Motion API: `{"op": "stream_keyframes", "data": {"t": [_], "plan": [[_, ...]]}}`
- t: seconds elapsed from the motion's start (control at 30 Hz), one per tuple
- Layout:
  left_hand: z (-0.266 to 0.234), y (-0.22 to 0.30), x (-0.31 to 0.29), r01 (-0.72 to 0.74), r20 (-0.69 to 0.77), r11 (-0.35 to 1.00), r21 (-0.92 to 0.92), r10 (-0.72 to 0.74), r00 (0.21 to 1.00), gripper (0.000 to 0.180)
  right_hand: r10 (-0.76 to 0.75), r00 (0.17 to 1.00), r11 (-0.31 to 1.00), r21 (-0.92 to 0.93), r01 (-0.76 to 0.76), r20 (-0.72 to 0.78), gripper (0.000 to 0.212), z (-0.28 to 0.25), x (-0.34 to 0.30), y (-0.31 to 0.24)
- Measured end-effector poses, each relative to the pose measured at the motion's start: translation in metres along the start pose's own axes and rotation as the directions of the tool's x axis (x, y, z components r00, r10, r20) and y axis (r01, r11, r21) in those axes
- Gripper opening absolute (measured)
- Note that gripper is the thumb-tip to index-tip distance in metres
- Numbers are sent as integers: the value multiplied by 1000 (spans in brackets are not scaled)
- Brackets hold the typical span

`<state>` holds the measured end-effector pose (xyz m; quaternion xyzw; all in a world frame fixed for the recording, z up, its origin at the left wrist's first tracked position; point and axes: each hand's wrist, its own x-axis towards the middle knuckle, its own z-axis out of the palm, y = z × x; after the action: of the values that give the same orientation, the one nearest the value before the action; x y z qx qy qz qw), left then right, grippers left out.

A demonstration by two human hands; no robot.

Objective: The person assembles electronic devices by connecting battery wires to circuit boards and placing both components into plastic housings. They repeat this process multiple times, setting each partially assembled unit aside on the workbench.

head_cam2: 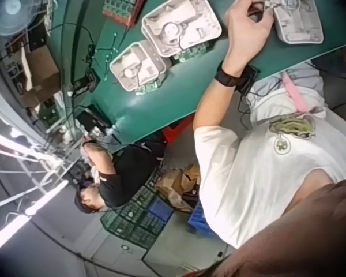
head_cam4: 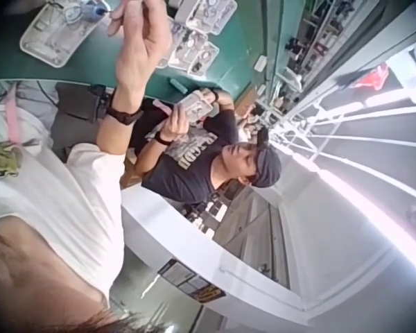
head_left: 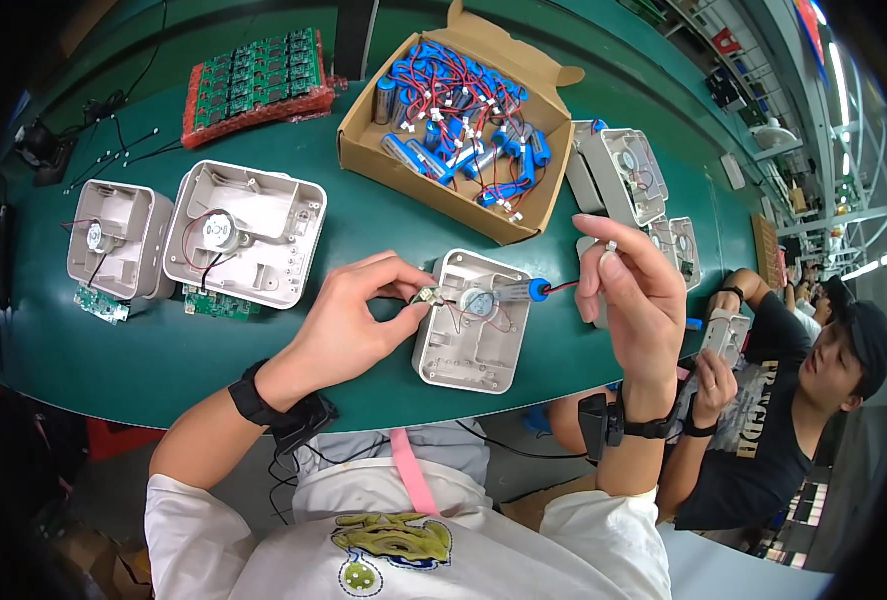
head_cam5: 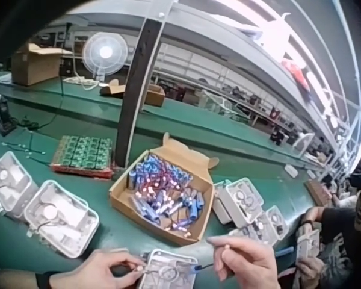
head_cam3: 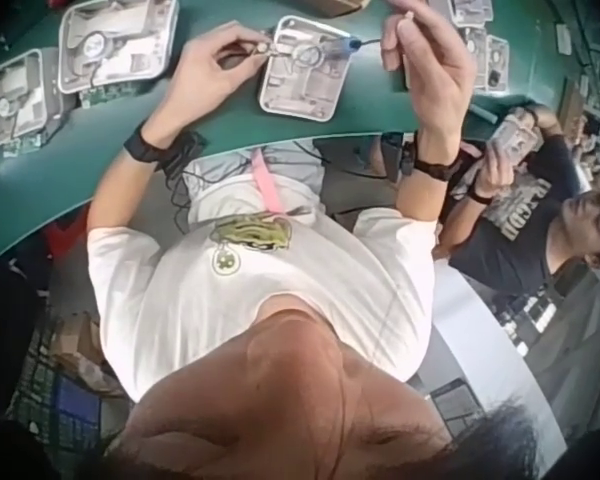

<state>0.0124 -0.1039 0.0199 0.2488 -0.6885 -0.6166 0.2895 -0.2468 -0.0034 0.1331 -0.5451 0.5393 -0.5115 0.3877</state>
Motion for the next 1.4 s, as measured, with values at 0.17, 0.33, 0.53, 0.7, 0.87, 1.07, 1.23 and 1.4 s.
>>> {"op": "stream_keyframes", "data": {"t": [0.17,0.33,0.53,0.7,0.87,1.07,1.23,1.4], "plan": [[1,0,0,-59,-54,998,14,59,997,21,-8,1000,1000,25,9,-4,35,-2,0,-1],[0,-1,-1,-25,-21,999,29,25,999,27,-2,1000,1000,-12,2,4,37,-3,0,0],[1,-3,-2,-18,-36,999,39,20,999,28,62,998,990,-126,-64,-17,28,14,3,2],[7,-3,0,-85,-132,996,38,89,987,18,135,990,946,-295,-138,-30,14,60,-1,12],[10,-3,-2,-61,-159,997,42,67,985,15,130,991,848,-517,-119,-14,9,83,-6,21],[4,0,-6,-103,-116,984,146,121,986,18,177,984,810,-563,-164,-33,7,91,-2,21],[8,-4,-6,-220,-135,950,221,253,958,19,300,952,847,-443,-295,-62,8,92,-2,24],[13,0,-9,-304,-157,877,373,383,910,23,349,933,848,-396,-353,-85,10,93,-4,26]]}}
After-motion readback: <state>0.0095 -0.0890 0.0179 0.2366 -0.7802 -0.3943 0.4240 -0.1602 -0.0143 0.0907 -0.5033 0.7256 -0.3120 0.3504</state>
